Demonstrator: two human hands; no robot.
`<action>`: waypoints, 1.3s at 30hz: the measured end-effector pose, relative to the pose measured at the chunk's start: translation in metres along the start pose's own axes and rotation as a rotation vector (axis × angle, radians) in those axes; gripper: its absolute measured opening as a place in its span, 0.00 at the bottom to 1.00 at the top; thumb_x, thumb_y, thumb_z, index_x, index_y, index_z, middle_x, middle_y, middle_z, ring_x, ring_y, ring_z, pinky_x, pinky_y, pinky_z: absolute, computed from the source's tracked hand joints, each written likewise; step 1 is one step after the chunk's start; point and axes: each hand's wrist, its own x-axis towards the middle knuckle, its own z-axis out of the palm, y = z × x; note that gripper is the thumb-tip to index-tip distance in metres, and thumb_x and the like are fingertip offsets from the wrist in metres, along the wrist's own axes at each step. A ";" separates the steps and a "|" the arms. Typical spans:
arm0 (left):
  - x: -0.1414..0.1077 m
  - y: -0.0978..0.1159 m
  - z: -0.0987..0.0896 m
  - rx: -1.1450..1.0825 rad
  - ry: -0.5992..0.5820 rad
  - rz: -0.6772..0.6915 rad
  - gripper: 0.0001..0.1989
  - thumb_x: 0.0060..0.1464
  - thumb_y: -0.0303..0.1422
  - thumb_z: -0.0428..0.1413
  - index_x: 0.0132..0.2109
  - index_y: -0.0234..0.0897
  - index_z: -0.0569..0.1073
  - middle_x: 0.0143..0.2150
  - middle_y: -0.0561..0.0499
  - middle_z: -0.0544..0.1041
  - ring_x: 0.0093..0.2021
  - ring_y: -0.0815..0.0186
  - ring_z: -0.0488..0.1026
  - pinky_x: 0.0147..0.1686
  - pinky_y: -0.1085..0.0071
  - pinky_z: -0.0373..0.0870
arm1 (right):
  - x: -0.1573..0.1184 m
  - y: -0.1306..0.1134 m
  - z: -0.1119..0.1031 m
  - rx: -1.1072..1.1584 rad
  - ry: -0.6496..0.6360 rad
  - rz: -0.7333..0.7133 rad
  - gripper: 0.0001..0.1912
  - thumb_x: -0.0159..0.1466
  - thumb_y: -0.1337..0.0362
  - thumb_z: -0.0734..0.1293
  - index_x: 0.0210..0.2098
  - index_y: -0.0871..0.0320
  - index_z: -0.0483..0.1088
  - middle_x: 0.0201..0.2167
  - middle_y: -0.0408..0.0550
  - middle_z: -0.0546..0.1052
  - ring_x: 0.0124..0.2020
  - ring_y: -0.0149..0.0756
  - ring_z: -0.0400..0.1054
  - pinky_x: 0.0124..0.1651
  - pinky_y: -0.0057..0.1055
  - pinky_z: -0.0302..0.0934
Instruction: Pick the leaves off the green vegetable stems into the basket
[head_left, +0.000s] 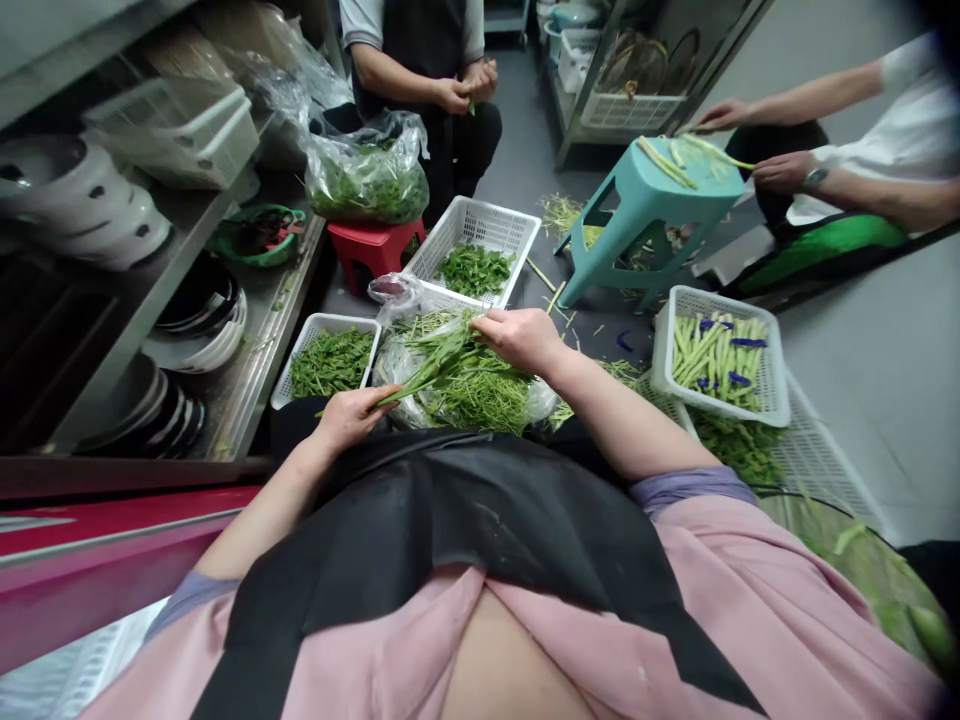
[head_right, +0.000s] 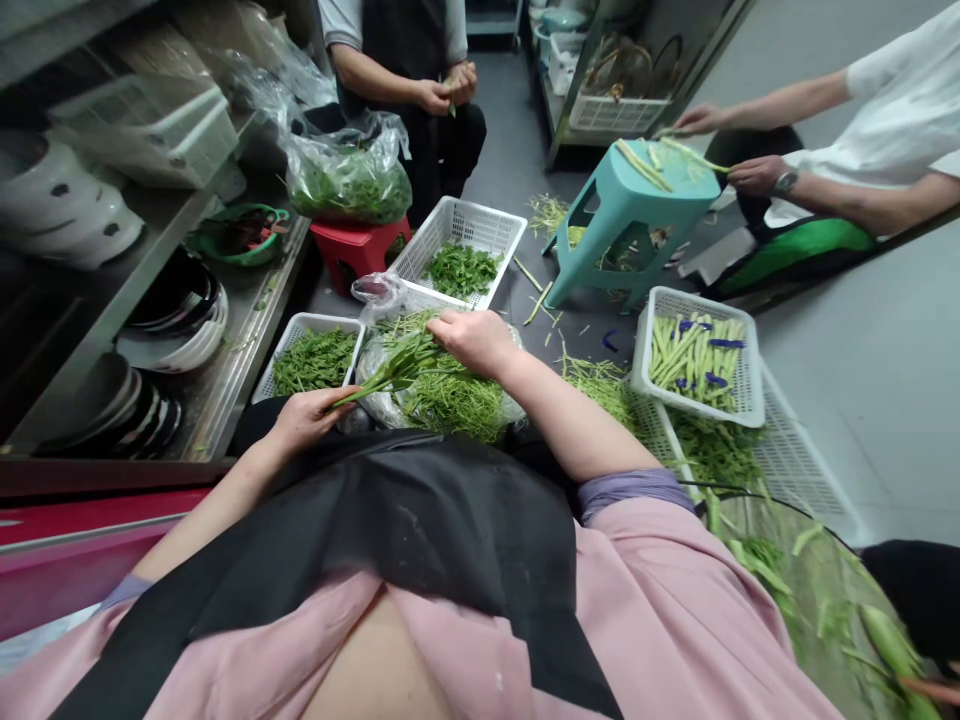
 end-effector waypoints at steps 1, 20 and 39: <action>0.000 0.000 -0.001 0.007 -0.005 0.001 0.22 0.59 0.44 0.50 0.53 0.40 0.78 0.46 0.46 0.81 0.42 0.62 0.80 0.40 0.72 0.73 | 0.000 0.001 0.003 -0.012 -0.007 -0.031 0.18 0.70 0.62 0.53 0.45 0.56 0.74 0.37 0.49 0.77 0.30 0.31 0.65 0.28 0.31 0.38; 0.003 0.003 -0.003 -0.009 0.044 -0.048 0.21 0.60 0.43 0.50 0.52 0.39 0.79 0.48 0.47 0.81 0.44 0.62 0.79 0.44 0.73 0.74 | -0.009 0.078 0.071 0.621 0.685 0.861 0.20 0.68 0.58 0.52 0.39 0.64 0.70 0.29 0.52 0.74 0.29 0.33 0.64 0.35 0.31 0.59; 0.005 0.006 0.003 -0.331 0.051 -0.139 0.26 0.55 0.47 0.53 0.47 0.28 0.80 0.39 0.42 0.82 0.35 0.63 0.77 0.35 0.73 0.72 | -0.023 0.016 0.047 1.813 0.152 0.605 0.27 0.49 0.54 0.74 0.45 0.59 0.71 0.23 0.36 0.69 0.14 0.17 0.46 0.17 0.22 0.40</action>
